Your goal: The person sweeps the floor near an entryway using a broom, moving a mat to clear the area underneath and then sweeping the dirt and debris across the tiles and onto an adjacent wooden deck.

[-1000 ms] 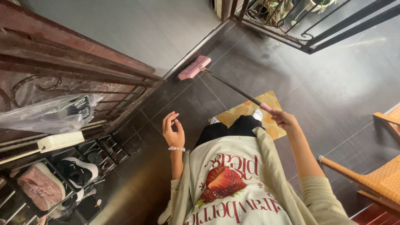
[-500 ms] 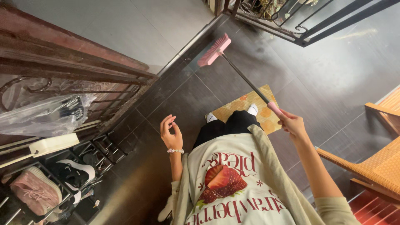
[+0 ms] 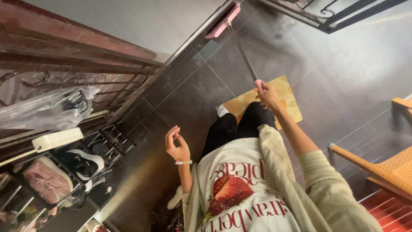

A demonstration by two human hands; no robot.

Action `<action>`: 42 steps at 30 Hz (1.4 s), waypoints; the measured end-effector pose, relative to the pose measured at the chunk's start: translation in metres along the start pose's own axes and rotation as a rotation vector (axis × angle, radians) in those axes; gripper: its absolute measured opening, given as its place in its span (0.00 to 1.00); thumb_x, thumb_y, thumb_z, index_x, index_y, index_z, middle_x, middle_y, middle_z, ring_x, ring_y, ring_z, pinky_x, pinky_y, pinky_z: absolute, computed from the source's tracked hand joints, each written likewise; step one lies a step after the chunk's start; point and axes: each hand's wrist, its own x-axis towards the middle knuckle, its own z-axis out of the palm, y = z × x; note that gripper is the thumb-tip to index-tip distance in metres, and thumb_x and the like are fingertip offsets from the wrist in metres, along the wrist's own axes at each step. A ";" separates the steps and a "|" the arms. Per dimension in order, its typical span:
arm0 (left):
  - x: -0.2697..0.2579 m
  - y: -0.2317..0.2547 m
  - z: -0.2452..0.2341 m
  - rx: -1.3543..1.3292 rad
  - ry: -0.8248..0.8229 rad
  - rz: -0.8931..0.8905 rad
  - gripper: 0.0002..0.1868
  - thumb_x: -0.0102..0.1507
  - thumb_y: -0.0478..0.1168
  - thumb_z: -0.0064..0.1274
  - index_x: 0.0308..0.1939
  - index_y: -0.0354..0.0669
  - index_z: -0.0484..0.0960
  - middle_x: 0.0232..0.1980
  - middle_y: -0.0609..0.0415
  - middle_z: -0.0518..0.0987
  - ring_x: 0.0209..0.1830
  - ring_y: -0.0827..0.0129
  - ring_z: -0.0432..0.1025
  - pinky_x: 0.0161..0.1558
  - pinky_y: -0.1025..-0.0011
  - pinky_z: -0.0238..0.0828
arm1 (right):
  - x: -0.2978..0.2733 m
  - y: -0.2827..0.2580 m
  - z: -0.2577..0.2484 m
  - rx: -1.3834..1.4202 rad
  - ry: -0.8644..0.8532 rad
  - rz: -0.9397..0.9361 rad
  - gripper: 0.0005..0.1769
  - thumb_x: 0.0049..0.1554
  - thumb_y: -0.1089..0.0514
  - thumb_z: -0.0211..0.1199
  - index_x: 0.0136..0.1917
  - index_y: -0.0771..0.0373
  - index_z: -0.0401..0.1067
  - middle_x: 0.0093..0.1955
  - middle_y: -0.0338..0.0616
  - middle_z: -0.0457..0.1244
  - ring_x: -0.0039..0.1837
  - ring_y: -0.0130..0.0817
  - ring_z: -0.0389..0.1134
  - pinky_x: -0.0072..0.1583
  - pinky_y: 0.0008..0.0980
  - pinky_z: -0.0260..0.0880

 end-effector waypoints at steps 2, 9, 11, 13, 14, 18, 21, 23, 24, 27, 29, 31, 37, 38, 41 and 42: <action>0.001 0.002 0.001 0.019 0.022 0.002 0.14 0.66 0.29 0.50 0.56 0.38 0.77 0.61 0.50 0.81 0.57 0.59 0.77 0.51 0.64 0.75 | 0.013 0.004 -0.004 -0.320 0.058 0.079 0.31 0.66 0.44 0.49 0.81 0.44 0.55 0.43 0.55 0.71 0.36 0.42 0.70 0.36 0.40 0.71; 0.031 0.065 0.026 0.209 -0.104 0.297 0.29 0.63 0.39 0.55 0.68 0.36 0.70 0.71 0.45 0.72 0.73 0.46 0.64 0.71 0.51 0.59 | -0.012 0.060 -0.122 -0.603 0.107 0.119 0.36 0.61 0.18 0.35 0.73 0.26 0.65 0.61 0.52 0.69 0.65 0.59 0.67 0.64 0.55 0.66; 0.043 0.083 0.046 0.187 -0.137 0.335 0.29 0.63 0.39 0.55 0.68 0.37 0.70 0.72 0.44 0.71 0.74 0.46 0.64 0.71 0.51 0.59 | -0.038 0.084 -0.171 -0.654 0.119 0.075 0.43 0.58 0.13 0.30 0.74 0.25 0.67 0.63 0.56 0.68 0.67 0.60 0.67 0.66 0.55 0.67; 0.056 0.100 0.069 0.162 -0.138 0.352 0.29 0.63 0.39 0.55 0.68 0.37 0.70 0.73 0.44 0.71 0.75 0.46 0.64 0.71 0.51 0.59 | -0.069 0.109 -0.219 -0.634 0.104 0.255 0.50 0.51 0.08 0.32 0.76 0.27 0.63 0.73 0.49 0.62 0.75 0.59 0.59 0.72 0.57 0.57; 0.062 0.108 0.081 0.145 -0.124 0.347 0.29 0.63 0.38 0.54 0.68 0.37 0.70 0.73 0.45 0.71 0.75 0.47 0.64 0.71 0.51 0.59 | -0.083 0.118 -0.243 -0.643 0.110 0.285 0.53 0.50 0.07 0.32 0.76 0.31 0.64 0.75 0.47 0.62 0.77 0.57 0.59 0.72 0.59 0.58; 0.065 0.133 0.125 0.052 -0.092 0.351 0.28 0.65 0.37 0.54 0.69 0.38 0.69 0.74 0.47 0.72 0.75 0.49 0.66 0.73 0.52 0.61 | -0.134 0.156 -0.319 -0.633 0.169 0.513 0.50 0.51 0.10 0.38 0.75 0.32 0.69 0.67 0.52 0.69 0.72 0.58 0.66 0.71 0.55 0.62; 0.063 0.154 0.153 -0.012 -0.153 0.392 0.29 0.64 0.36 0.54 0.69 0.37 0.69 0.73 0.45 0.72 0.74 0.48 0.66 0.73 0.52 0.61 | -0.150 0.181 -0.335 -0.688 0.295 0.342 0.41 0.60 0.18 0.50 0.67 0.44 0.81 0.63 0.56 0.72 0.67 0.58 0.71 0.68 0.50 0.69; 0.061 0.164 0.168 -0.062 -0.174 0.422 0.30 0.63 0.37 0.55 0.69 0.36 0.68 0.72 0.44 0.72 0.73 0.47 0.66 0.73 0.51 0.61 | -0.156 0.193 -0.319 -0.573 0.322 0.232 0.34 0.58 0.28 0.58 0.69 0.47 0.78 0.60 0.57 0.72 0.64 0.58 0.73 0.65 0.49 0.70; 0.060 0.167 0.174 -0.082 -0.185 0.434 0.30 0.63 0.37 0.55 0.69 0.36 0.68 0.72 0.43 0.72 0.73 0.47 0.66 0.73 0.51 0.61 | -0.157 0.194 -0.314 -0.518 0.331 0.176 0.33 0.57 0.33 0.62 0.70 0.48 0.77 0.58 0.58 0.73 0.62 0.58 0.73 0.64 0.48 0.71; 0.056 0.173 0.184 -0.096 -0.172 0.442 0.29 0.63 0.37 0.55 0.68 0.36 0.68 0.71 0.43 0.73 0.72 0.47 0.68 0.72 0.51 0.62 | -0.161 0.182 -0.299 -0.320 0.332 0.108 0.30 0.59 0.39 0.64 0.70 0.53 0.76 0.54 0.59 0.72 0.58 0.52 0.74 0.59 0.45 0.71; 0.057 0.172 0.182 -0.091 -0.159 0.443 0.28 0.64 0.37 0.54 0.68 0.36 0.68 0.71 0.43 0.73 0.71 0.48 0.69 0.72 0.52 0.64 | -0.152 0.158 -0.288 -0.251 0.294 0.178 0.30 0.61 0.37 0.63 0.69 0.54 0.76 0.48 0.56 0.73 0.50 0.44 0.74 0.53 0.43 0.72; 0.058 0.171 0.176 -0.073 -0.125 0.425 0.27 0.64 0.37 0.53 0.67 0.36 0.69 0.70 0.43 0.73 0.69 0.48 0.70 0.70 0.52 0.66 | -0.137 0.130 -0.272 -0.189 0.267 0.168 0.29 0.60 0.38 0.63 0.69 0.52 0.75 0.42 0.50 0.72 0.43 0.34 0.71 0.47 0.39 0.71; 0.047 0.163 0.129 0.063 -0.007 0.301 0.25 0.65 0.34 0.53 0.66 0.35 0.70 0.68 0.44 0.75 0.67 0.47 0.71 0.65 0.55 0.69 | -0.042 0.064 -0.210 0.041 0.247 0.001 0.30 0.59 0.46 0.64 0.73 0.51 0.70 0.37 0.48 0.69 0.35 0.29 0.65 0.41 0.35 0.67; 0.043 0.162 0.119 0.080 -0.004 0.276 0.25 0.64 0.34 0.54 0.66 0.35 0.69 0.68 0.43 0.74 0.67 0.47 0.70 0.64 0.55 0.69 | -0.022 0.057 -0.199 0.105 0.236 -0.032 0.36 0.57 0.49 0.64 0.78 0.48 0.63 0.37 0.51 0.69 0.33 0.32 0.65 0.39 0.38 0.67; 0.029 0.160 0.101 0.142 0.053 0.219 0.26 0.64 0.32 0.53 0.66 0.35 0.69 0.68 0.44 0.74 0.66 0.47 0.70 0.61 0.57 0.70 | 0.049 0.030 -0.155 -0.002 0.362 -0.262 0.34 0.61 0.39 0.65 0.73 0.58 0.69 0.49 0.51 0.72 0.46 0.34 0.72 0.49 0.36 0.70; 0.023 0.160 0.097 0.167 0.078 0.200 0.26 0.64 0.32 0.53 0.66 0.35 0.69 0.68 0.44 0.74 0.66 0.48 0.70 0.60 0.57 0.70 | 0.066 0.018 -0.147 -0.066 0.405 -0.283 0.35 0.63 0.33 0.66 0.71 0.58 0.72 0.54 0.56 0.71 0.52 0.38 0.73 0.53 0.40 0.68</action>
